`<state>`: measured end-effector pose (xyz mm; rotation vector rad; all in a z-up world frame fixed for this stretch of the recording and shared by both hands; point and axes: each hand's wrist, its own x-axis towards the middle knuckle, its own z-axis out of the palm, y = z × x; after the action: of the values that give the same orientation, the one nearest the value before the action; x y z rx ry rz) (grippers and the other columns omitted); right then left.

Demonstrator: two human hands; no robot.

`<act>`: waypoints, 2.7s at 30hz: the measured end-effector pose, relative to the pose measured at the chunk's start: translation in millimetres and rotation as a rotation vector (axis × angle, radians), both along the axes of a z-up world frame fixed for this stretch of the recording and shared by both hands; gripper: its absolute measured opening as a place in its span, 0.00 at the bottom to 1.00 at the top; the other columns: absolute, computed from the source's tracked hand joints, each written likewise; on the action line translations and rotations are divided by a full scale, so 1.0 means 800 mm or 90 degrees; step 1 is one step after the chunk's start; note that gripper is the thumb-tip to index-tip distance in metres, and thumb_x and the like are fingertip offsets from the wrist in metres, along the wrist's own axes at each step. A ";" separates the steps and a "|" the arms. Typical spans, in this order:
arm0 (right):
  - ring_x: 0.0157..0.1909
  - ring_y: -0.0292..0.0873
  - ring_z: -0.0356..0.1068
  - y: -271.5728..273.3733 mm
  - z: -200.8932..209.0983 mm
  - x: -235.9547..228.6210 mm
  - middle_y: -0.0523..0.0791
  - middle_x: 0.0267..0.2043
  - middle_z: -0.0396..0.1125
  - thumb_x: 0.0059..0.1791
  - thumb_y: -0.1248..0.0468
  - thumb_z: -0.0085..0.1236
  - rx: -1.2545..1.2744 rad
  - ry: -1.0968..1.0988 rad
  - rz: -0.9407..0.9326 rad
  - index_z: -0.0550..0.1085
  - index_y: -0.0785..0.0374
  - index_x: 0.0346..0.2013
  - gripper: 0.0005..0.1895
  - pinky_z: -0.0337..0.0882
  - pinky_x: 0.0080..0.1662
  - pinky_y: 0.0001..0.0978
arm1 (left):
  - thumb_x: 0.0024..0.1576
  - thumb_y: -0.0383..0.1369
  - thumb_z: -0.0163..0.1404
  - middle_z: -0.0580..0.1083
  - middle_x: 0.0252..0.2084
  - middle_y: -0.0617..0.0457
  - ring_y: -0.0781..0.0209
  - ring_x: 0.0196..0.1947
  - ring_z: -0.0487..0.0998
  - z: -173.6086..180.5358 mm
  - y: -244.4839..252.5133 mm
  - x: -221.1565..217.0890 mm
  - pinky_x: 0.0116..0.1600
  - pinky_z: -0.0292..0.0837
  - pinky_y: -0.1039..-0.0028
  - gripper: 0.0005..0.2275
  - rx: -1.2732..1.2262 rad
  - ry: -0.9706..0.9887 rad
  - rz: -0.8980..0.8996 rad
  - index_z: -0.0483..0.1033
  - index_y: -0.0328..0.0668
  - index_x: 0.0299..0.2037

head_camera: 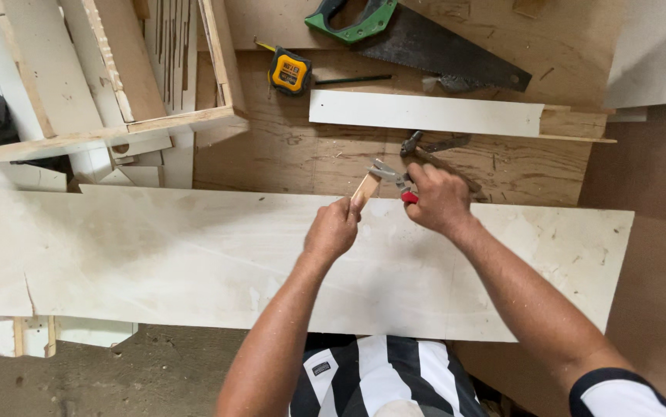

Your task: The person marks a line on a white wooden board with a pencil and a straightedge, then cuts the board with a handsaw and uses shears to trim a small wooden strip.

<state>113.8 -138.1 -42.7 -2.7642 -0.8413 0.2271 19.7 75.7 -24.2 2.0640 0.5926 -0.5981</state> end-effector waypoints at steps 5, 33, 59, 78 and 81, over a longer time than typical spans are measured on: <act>0.28 0.44 0.71 -0.001 0.020 0.019 0.44 0.27 0.67 0.40 0.65 0.58 -0.063 0.003 0.080 0.73 0.58 0.42 0.16 0.72 0.28 0.40 | 0.65 0.47 0.38 0.81 0.33 0.45 0.44 0.35 0.82 0.034 0.014 0.007 0.42 0.74 0.53 0.20 0.022 0.035 -0.055 0.80 0.41 0.37; 0.28 0.43 0.69 0.027 -0.022 -0.011 0.42 0.24 0.65 0.34 0.66 0.57 0.087 0.212 -0.147 0.69 0.57 0.36 0.16 0.68 0.31 0.44 | 0.64 0.55 0.43 0.62 0.13 0.55 0.67 0.07 0.58 -0.040 -0.013 -0.005 0.13 0.51 0.73 0.26 -0.405 0.036 0.263 0.70 0.37 0.28; 0.35 0.63 0.74 0.107 0.017 -0.044 0.55 0.30 0.73 0.41 0.59 0.57 0.032 0.316 -0.269 0.67 0.60 0.42 0.17 0.73 0.41 0.59 | 0.71 0.52 0.37 0.73 0.25 0.46 0.54 0.25 0.73 -0.046 -0.032 -0.013 0.35 0.70 0.63 0.28 -0.067 -0.257 0.271 0.78 0.31 0.40; 0.27 0.52 0.75 0.114 0.092 -0.036 0.50 0.25 0.71 0.44 0.68 0.52 0.075 0.440 -0.310 0.68 0.61 0.35 0.06 0.73 0.33 0.50 | 0.68 0.43 0.41 0.78 0.27 0.37 0.37 0.31 0.81 -0.025 0.000 -0.017 0.34 0.74 0.53 0.19 0.031 -0.272 0.173 0.78 0.37 0.35; 0.31 0.49 0.75 0.116 0.115 -0.019 0.49 0.28 0.71 0.43 0.69 0.52 0.046 0.461 -0.300 0.70 0.60 0.35 0.06 0.74 0.35 0.48 | 0.68 0.42 0.42 0.77 0.26 0.38 0.37 0.29 0.81 -0.025 0.004 -0.007 0.31 0.73 0.52 0.17 0.058 -0.279 0.154 0.76 0.38 0.34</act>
<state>98.5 -45.2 49.6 -2.4175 -0.0149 0.9873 14.1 79.1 -44.4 2.0791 0.6019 0.0263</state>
